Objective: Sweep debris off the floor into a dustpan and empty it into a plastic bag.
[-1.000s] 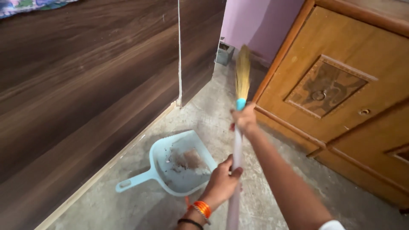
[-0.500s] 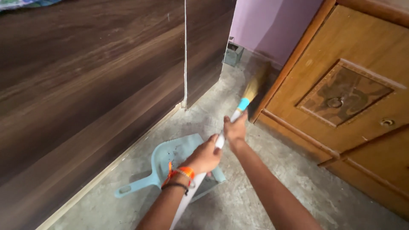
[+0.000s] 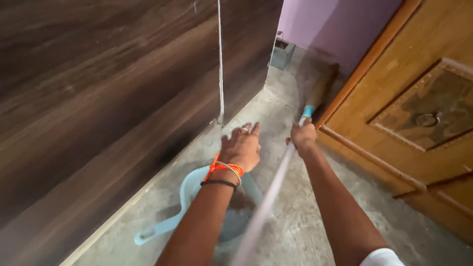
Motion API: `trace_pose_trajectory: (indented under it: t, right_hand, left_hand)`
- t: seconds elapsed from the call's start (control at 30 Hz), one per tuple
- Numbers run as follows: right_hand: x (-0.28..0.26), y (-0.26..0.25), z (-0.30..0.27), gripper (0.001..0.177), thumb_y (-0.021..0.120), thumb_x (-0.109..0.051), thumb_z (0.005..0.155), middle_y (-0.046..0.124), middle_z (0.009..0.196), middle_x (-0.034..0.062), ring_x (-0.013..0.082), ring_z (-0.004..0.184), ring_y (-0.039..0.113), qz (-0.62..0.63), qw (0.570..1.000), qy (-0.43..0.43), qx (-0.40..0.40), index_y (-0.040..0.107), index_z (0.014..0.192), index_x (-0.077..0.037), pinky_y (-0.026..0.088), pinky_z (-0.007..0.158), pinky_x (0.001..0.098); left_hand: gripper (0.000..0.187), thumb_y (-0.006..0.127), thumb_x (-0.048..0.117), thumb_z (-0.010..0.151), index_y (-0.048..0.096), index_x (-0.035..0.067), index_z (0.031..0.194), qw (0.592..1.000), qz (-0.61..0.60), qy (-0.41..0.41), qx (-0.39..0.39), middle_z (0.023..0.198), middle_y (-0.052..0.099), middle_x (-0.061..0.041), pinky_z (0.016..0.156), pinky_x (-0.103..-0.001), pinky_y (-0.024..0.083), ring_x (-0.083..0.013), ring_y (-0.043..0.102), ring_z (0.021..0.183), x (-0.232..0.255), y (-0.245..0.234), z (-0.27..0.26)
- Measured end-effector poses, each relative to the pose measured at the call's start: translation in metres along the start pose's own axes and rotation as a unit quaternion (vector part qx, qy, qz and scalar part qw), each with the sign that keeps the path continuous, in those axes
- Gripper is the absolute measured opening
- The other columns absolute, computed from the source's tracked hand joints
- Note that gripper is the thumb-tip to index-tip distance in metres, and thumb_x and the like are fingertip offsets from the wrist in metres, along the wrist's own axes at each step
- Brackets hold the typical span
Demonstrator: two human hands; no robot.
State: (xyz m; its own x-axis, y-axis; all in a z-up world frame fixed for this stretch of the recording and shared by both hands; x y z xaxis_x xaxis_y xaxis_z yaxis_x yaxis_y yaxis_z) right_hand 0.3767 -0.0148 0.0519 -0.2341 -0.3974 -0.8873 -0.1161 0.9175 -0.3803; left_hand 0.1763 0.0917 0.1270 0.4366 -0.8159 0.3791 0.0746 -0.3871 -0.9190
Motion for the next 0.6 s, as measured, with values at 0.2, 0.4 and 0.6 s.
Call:
trace_pose_trajectory:
  t: [0.2, 0.4, 0.6]
  right_hand:
    - [0.039, -0.011, 0.028, 0.057, 0.057, -0.012, 0.098, 0.068, 0.096, 0.0191, 0.0264, 0.058, 0.066, -0.076, 0.991, -0.071, -0.082, 0.041, 0.153, -0.007, 0.056, 0.044, 0.0397]
    - [0.046, -0.048, -0.038, 0.072, 0.058, -0.015, 0.097, 0.068, 0.078, 0.0123, 0.0207, 0.052, 0.065, -0.218, 0.955, -0.140, -0.141, 0.027, 0.161, -0.014, 0.055, 0.047, 0.0383]
    - [0.000, -0.079, -0.087, 0.063, 0.054, -0.018, 0.100, 0.067, 0.073, 0.0169, 0.0217, 0.050, 0.063, -0.149, 0.968, -0.167, -0.109, 0.032, 0.159, -0.009, 0.052, 0.049, 0.0389]
  left_hand:
    - [0.078, 0.066, 0.018, 0.088, 0.032, 0.030, 0.157, 0.997, 0.064, -0.005, 0.044, 0.169, 0.017, 0.000, 0.122, -0.062, 0.010, -0.0261, 0.012, 0.156, 0.001, -0.051, 0.005]
    - [0.064, 0.054, 0.011, 0.094, 0.041, 0.031, 0.153, 0.992, 0.121, 0.016, 0.044, 0.169, 0.017, 0.005, 0.123, -0.065, 0.006, -0.0207, 0.013, 0.157, -0.007, -0.018, 0.018]
    - [0.053, 0.043, 0.016, 0.102, 0.042, 0.029, 0.152, 0.950, 0.295, 0.072, 0.077, 0.170, 0.018, 0.005, 0.116, -0.077, 0.003, -0.0243, 0.013, 0.156, -0.009, -0.004, 0.017]
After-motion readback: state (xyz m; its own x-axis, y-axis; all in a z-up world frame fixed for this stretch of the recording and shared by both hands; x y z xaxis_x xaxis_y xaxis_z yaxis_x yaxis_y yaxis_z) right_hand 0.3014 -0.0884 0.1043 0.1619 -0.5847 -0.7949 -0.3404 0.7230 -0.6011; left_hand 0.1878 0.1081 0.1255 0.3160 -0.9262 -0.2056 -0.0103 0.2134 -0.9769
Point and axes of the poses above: each hand's wrist, its own z-axis towards the middle knuckle, its own y-axis out of the palm, x = y × z, the point moved 1 cm from there along z, towards the middle knuckle
